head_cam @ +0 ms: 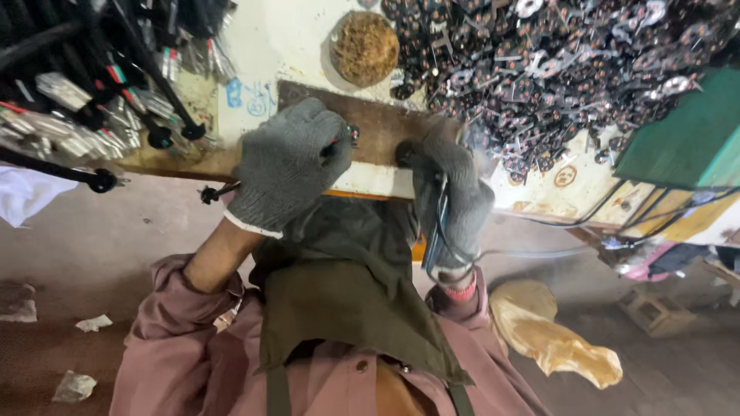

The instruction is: The person solders wires onto small metal components at a workbench. They hold a component and wire in one hand and a soldering iron in the other, soldering each joint, then place the finished piece on the bench and pick up the next component and wire pair to repeat the process.

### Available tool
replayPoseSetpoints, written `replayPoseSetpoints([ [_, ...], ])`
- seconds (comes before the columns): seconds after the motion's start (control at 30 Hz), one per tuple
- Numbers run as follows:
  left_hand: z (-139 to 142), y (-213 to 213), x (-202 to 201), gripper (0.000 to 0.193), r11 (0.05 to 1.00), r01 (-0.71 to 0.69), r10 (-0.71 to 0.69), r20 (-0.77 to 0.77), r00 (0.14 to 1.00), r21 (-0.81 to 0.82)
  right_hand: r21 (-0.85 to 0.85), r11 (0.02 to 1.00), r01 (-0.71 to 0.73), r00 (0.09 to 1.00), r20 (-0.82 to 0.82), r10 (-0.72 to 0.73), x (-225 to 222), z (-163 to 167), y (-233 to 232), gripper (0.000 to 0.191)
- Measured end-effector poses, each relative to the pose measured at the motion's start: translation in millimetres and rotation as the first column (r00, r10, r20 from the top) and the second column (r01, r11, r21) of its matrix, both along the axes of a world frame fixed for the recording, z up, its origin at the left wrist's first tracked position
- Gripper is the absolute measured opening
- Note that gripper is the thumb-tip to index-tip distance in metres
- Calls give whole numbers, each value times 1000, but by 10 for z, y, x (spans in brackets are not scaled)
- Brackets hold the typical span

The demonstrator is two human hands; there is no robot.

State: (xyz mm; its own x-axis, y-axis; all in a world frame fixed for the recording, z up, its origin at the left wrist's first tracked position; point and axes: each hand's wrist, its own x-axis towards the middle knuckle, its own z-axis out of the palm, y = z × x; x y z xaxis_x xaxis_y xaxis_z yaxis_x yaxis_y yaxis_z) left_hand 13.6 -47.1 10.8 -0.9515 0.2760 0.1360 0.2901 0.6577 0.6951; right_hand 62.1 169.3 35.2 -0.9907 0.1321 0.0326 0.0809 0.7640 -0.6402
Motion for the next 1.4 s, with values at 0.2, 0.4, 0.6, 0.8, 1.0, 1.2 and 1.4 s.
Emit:
replayPoseSetpoints([
  [0.2, -86, -21, 12, 13, 998, 49, -52, 77, 996, 36, 26, 1000, -13, 984, -176, 17, 137, -35, 37, 27],
  [0.4, -118, -4, 22, 17, 999, 42, -43, 62, 997, 18, 33, 984, -174, 985, -2, 174, 10, -20, 70, 33],
  [0.6, -75, 4, 9, 17, 1000, 5, -7, 79, 997, 20, 220, 922, -317, 937, 224, 269, -155, 75, 163, 22],
  [0.8, -25, 11, -38, 18, 999, 34, -38, 123, 992, 30, 686, 584, -435, 865, 137, 484, -178, 110, -255, 19],
  [1.0, -113, -26, 45, 16, 998, 30, -33, 80, 996, 47, -88, 994, -59, 987, -151, 45, 65, -68, 350, 16],
  [1.2, -43, 189, 57, 13, 994, 53, -46, 76, 996, -95, -244, 968, -54, 992, -128, 23, 777, -610, 380, 16],
  [1.4, -141, 386, 157, 15, 980, 180, -163, 179, 970, -86, -211, 973, -99, 991, -112, 77, 944, -788, 574, 15],
])
